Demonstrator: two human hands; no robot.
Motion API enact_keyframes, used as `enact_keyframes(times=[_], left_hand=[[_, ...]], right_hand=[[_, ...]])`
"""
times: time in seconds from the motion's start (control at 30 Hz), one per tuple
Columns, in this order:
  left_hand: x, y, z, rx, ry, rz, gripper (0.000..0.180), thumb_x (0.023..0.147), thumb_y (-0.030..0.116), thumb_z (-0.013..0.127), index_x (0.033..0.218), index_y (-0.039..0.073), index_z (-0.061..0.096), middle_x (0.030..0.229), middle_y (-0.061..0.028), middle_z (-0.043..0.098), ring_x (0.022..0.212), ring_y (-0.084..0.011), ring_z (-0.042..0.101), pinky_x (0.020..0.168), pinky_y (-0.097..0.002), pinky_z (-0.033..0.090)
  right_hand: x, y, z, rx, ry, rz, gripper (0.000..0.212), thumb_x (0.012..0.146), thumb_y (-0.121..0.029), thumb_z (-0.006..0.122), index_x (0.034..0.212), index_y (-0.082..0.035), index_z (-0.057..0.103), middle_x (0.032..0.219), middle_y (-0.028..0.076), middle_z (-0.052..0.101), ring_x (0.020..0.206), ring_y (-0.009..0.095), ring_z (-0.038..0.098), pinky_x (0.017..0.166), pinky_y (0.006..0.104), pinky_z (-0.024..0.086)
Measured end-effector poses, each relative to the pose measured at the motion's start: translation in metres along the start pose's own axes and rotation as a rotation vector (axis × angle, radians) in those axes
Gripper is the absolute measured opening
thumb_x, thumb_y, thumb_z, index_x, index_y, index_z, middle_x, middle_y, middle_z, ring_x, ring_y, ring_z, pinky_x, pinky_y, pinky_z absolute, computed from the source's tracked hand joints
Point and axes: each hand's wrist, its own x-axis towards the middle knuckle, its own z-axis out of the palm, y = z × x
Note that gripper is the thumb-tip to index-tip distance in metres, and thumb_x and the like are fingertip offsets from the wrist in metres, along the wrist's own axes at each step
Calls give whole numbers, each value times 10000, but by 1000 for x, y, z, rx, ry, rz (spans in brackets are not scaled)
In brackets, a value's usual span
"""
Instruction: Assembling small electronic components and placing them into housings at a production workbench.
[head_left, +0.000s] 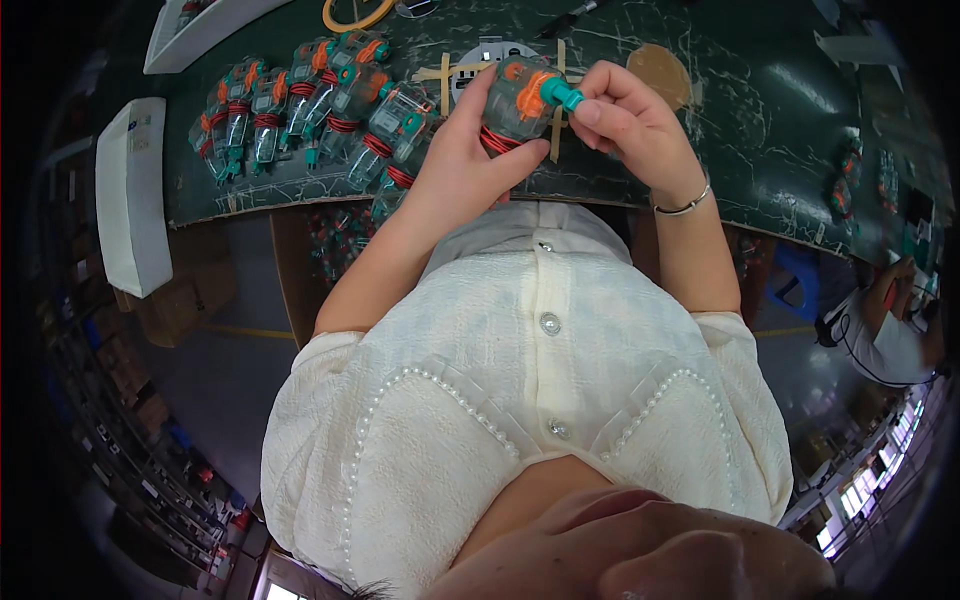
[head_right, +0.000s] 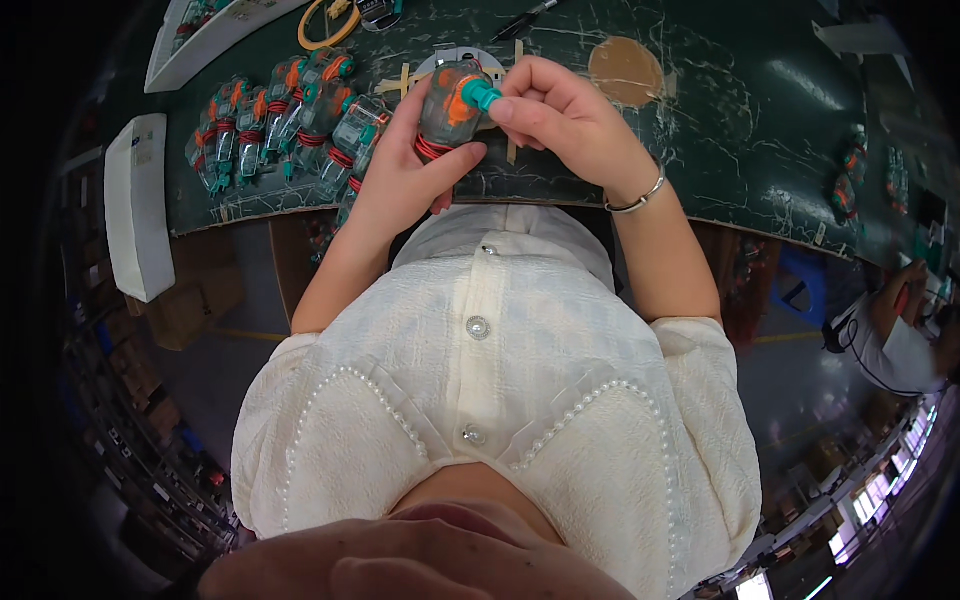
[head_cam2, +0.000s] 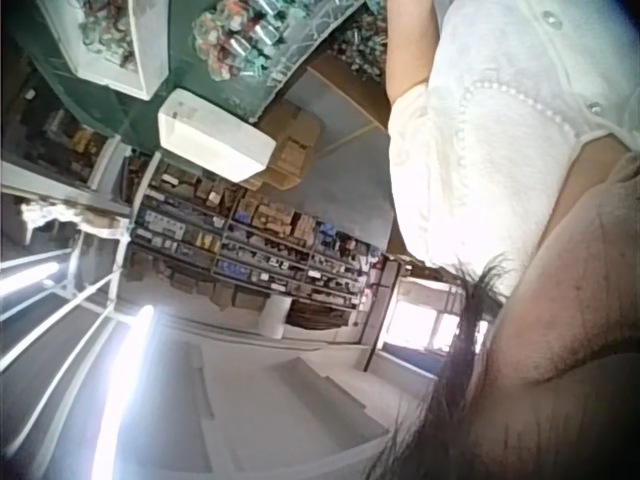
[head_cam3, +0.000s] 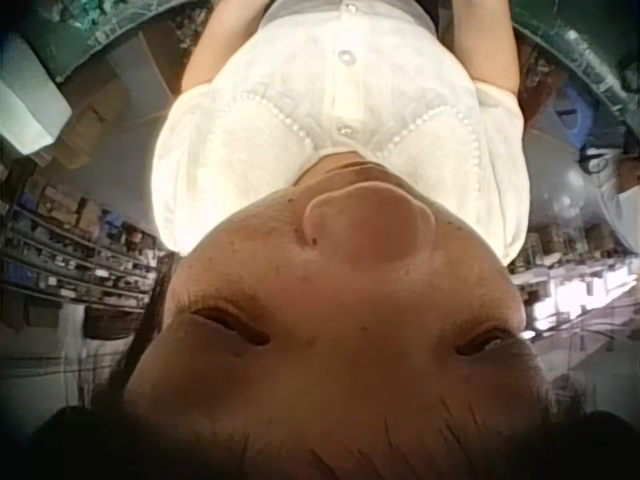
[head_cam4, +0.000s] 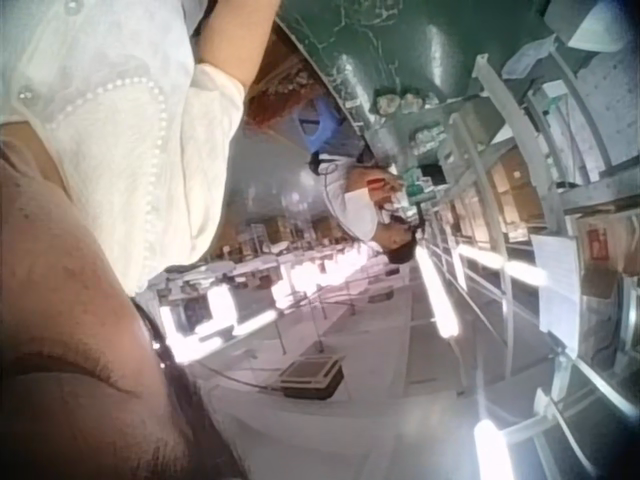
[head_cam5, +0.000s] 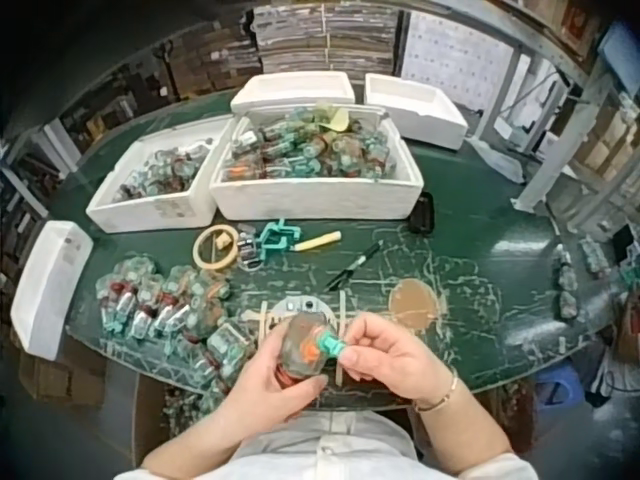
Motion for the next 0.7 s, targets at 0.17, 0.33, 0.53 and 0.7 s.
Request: enact_keyframes(times=[0.17, 0.33, 0.53, 0.7], left_hand=[[1, -6, 0, 107, 24, 96, 757, 829, 134, 719, 1470, 4, 338, 955, -149, 661, 546, -137, 564, 442, -228, 427], [4, -7, -6, 274, -2, 188, 758, 821, 182, 721, 1454, -19, 355, 933, -160, 673, 623, -181, 609, 545, -258, 486], [3, 4, -10, 347, -64, 162, 741, 820, 180, 719, 1440, -26, 370, 936, -156, 671, 660, -199, 618, 597, -272, 504], [8, 10, -12, 201, -31, -20, 721, 817, 169, 722, 1422, -30, 384, 936, -157, 680, 696, -212, 636, 625, -295, 520]], right_hand=[[1, 7, -23, 39, -94, 75, 65, 934, -91, 601, 960, -52, 555, 778, 35, 591, 665, 90, 496, 599, 187, 383], [2, 5, -27, -126, -69, 61, 127, 890, -61, 660, 968, -67, 560, 816, 22, 598, 681, 95, 506, 610, 190, 398], [4, -1, -27, -352, 0, -35, 205, 832, -26, 723, 987, -67, 595, 863, 15, 614, 701, 111, 527, 626, 199, 431], [1, -11, -21, -887, 205, -414, 181, 833, -29, 722, 986, -38, 627, 868, 34, 630, 691, 119, 547, 634, 211, 456]])
